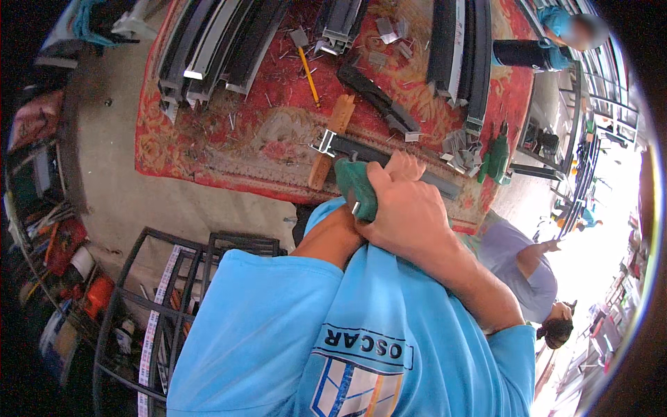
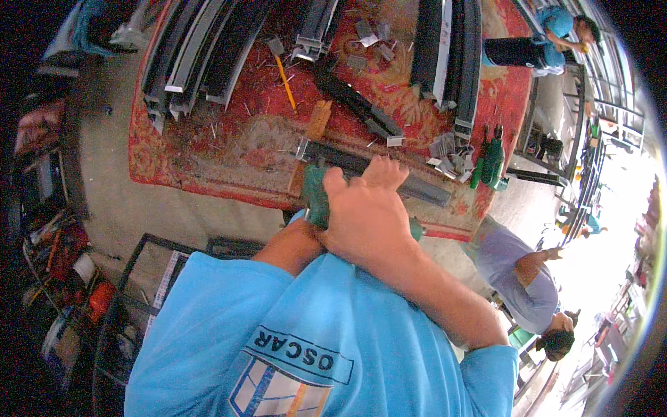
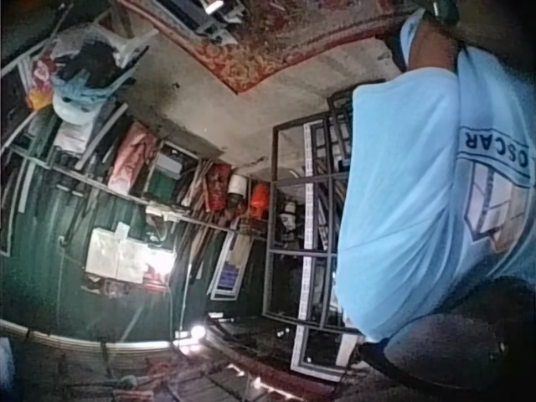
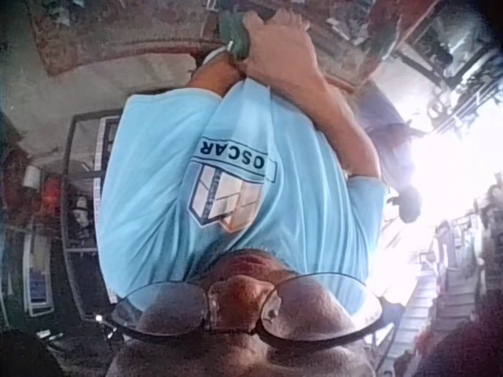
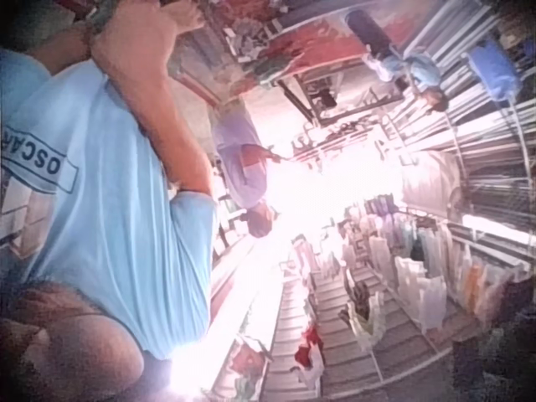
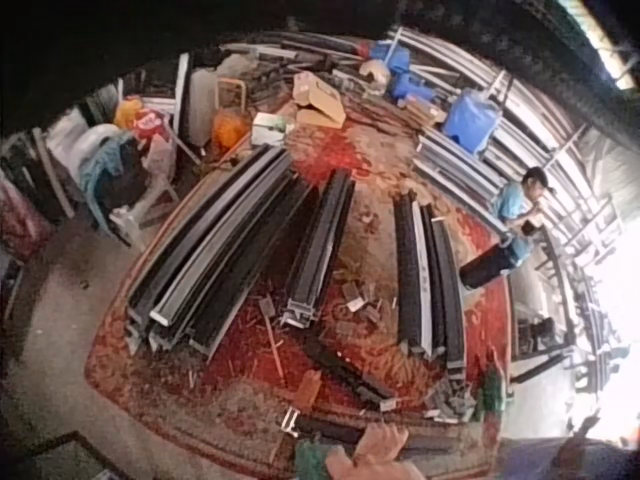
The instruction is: Drilling holes into aluminum profiles using a power drill.
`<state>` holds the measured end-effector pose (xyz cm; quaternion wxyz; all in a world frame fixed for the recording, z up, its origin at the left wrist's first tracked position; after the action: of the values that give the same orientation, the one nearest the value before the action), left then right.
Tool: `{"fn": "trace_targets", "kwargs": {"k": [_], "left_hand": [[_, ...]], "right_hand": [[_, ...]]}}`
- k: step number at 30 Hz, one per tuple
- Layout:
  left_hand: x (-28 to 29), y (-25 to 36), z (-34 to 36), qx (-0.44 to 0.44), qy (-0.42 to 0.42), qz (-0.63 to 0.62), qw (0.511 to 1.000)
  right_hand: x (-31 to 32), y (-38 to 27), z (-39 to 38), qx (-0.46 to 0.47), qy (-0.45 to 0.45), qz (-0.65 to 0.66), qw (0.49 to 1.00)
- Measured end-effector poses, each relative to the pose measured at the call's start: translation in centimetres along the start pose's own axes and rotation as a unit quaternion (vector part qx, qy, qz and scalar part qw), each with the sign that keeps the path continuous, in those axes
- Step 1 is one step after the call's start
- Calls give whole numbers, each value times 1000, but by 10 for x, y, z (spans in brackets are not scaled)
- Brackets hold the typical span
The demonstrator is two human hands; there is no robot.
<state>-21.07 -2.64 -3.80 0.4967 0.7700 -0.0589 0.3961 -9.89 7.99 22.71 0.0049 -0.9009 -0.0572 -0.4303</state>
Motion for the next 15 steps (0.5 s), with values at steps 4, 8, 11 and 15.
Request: {"fn": "trace_targets", "kwargs": {"k": [4,8,11,15], "left_hand": [[-12,0,-18,12,2,-21,1000],[-23,-1,-37,20,4,-35,999],[-30,2,-51,17,4,-42,999],[-36,8,-62,10,10,-51,999]], "right_hand": [[-2,6,-2,10,53,-13,998],[3,9,4,19,44,6,999],[-7,6,8,40,22,-22,999],[-8,2,1,64,43,-28,997]]}}
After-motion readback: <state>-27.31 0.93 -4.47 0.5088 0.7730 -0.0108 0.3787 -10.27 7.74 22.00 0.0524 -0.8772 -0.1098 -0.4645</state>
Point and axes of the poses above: each hand's wrist, its own z-axis towards the middle knuckle, its own x-axis out of the back of the hand, y = z × x, the point moved 6 cm from there along z, towards the middle knuckle, and after that the axes turned 11 degrees about -z, right-handed, at the moved point
